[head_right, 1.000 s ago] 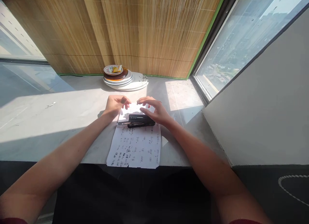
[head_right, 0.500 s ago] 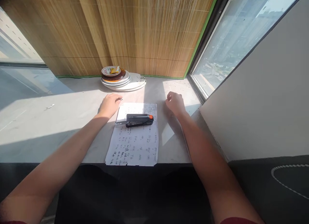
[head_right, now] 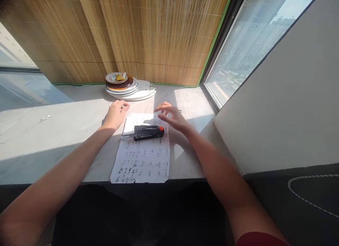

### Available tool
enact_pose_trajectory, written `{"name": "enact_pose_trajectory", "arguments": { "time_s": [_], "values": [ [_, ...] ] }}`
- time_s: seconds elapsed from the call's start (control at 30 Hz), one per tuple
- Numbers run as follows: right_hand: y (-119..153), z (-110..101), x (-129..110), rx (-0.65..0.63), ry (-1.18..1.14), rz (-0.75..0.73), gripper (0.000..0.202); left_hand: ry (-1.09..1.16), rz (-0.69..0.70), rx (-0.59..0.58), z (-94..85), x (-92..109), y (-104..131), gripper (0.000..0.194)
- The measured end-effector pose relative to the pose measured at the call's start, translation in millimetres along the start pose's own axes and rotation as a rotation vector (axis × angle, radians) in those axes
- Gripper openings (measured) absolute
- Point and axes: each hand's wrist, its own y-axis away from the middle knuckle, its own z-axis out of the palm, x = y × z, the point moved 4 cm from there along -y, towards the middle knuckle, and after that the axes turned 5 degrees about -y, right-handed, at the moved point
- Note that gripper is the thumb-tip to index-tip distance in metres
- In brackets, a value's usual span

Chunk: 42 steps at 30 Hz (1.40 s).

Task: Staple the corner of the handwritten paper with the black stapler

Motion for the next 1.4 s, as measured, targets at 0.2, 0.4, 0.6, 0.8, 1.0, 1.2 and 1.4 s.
{"name": "enact_pose_trajectory", "arguments": {
  "time_s": [0.2,0.4,0.6,0.8,1.0,1.2,1.4],
  "values": [
    [9.4,55.9,-24.6,-0.409,0.106,-0.051,0.034,0.418,0.039,-0.002,1.1,17.3,2.8,0.021],
    [5.4,22.4,-5.3,-0.002,0.231,0.049,0.028,0.765,0.029,-0.088,-0.4,30.1,10.4,0.03],
    [4.1,20.0,2.9,-0.006,0.297,0.103,0.024,0.438,0.221,-0.264,8.1,46.6,20.0,0.016],
    [3.6,22.4,1.1,-0.022,0.315,0.11,0.023,0.38,0.361,-0.333,15.5,46.7,19.9,0.014],
    [4.8,21.9,1.8,-0.051,0.351,0.118,0.022,0.337,0.394,-0.326,14.5,48.3,22.3,0.015],
    [3.4,20.8,0.6,-0.092,0.33,0.167,0.024,0.25,0.575,-0.266,15.2,48.4,22.9,0.015],
    [3.3,12.7,3.5,-0.058,0.298,0.16,0.023,0.123,0.706,-0.231,15.7,51.7,24.2,0.019]
  ]
}}
